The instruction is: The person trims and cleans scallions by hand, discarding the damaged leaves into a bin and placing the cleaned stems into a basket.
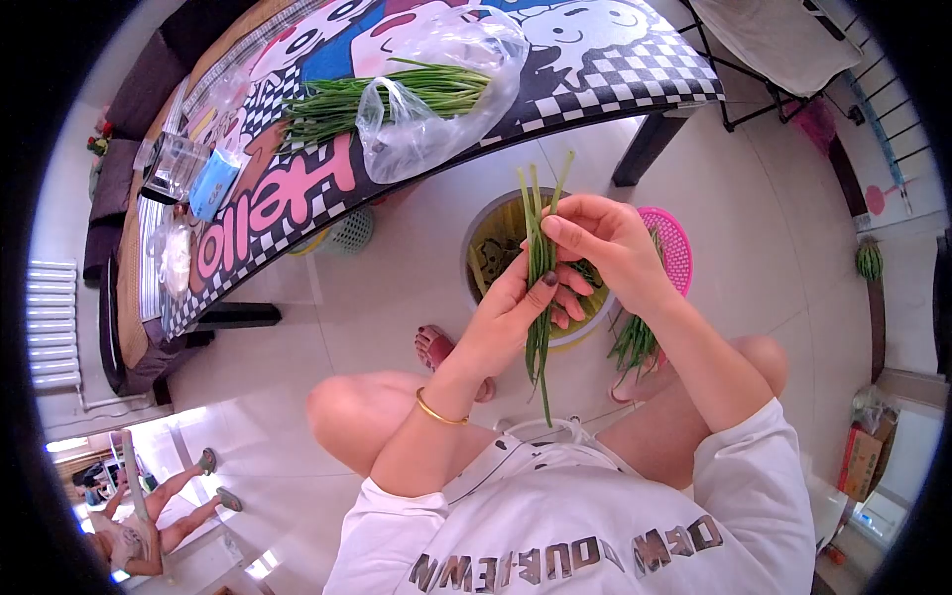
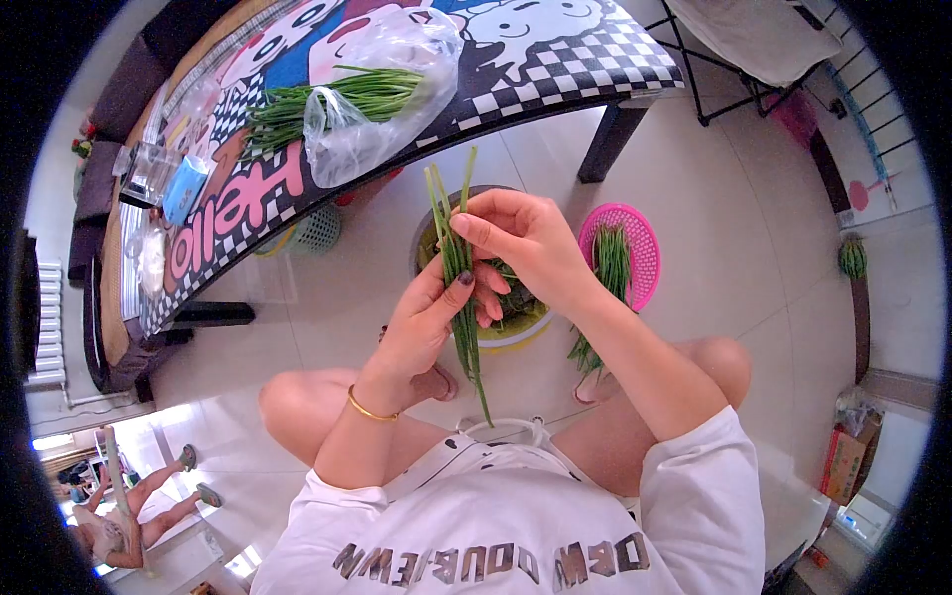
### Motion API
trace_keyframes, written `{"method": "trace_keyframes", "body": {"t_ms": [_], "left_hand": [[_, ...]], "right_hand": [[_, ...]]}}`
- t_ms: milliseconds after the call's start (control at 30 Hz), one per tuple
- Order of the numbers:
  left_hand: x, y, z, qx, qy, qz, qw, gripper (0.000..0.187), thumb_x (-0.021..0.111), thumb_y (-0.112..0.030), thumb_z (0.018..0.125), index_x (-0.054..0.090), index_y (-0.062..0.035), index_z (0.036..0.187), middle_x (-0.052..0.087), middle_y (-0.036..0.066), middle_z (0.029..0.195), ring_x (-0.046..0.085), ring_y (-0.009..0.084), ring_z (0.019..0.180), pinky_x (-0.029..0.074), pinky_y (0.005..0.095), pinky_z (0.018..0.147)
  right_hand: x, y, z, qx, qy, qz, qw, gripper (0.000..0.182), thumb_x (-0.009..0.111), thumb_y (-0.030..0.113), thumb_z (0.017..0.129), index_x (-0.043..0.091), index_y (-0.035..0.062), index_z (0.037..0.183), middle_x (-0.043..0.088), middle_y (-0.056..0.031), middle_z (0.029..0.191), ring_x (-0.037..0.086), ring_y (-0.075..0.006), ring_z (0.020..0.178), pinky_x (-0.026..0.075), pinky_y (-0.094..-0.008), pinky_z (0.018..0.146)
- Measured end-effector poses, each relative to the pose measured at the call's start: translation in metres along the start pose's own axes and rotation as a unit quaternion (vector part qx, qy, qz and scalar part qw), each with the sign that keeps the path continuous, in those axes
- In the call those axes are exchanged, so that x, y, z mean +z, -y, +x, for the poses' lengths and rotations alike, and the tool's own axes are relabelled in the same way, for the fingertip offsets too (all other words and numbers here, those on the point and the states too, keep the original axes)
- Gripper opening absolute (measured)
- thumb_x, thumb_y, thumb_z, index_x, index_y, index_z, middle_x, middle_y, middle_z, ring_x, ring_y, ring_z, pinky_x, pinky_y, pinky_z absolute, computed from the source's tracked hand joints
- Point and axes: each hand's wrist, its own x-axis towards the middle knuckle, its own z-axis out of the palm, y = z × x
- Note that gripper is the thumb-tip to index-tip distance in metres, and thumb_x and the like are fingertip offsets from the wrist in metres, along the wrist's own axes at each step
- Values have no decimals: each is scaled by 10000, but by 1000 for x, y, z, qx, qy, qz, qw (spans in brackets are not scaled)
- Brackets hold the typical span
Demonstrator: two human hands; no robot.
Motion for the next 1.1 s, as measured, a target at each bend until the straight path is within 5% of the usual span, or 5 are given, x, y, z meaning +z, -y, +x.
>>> {"method": "trace_keyframes", "body": {"t_ms": [467,600,767,900,1100], "left_hand": [[0,21,12,-57,-41,26,997,181,470,-219,1014,503,-42,1032,493,-6,847,396,62,668,334,210,589],[9,33,16,-107,-31,56,992,196,491,-150,989,485,-32,1145,534,9,881,445,62,670,368,205,582],[19,45,12,-172,39,90,980,476,493,-117,983,303,-24,1409,589,75,1055,547,93,748,470,234,621],[27,42,9,-212,47,98,971,553,498,-138,984,242,-50,1467,581,106,1182,594,122,820,515,254,680],[24,35,14,-195,39,112,974,554,506,-178,980,259,-65,1463,569,127,1228,605,134,842,522,264,697]], "right_hand": [[-12,-32,-10,57,49,-82,994,284,547,234,985,652,25,1146,648,-8,825,610,-63,652,487,-198,572],[-24,-44,-24,110,9,84,990,251,430,230,1026,557,37,1125,665,-129,1039,657,-133,766,501,-209,515],[-82,-48,-21,-10,-145,166,975,226,404,256,1030,512,59,1004,645,-129,982,625,-238,892,491,-413,872],[-160,-44,-31,-56,-253,276,926,219,409,251,1027,474,47,981,475,-42,718,500,-186,623,469,-327,627],[-268,-94,-43,64,-325,271,904,149,415,166,1009,455,32,957,403,-15,687,393,-123,549,330,-252,443]]}}
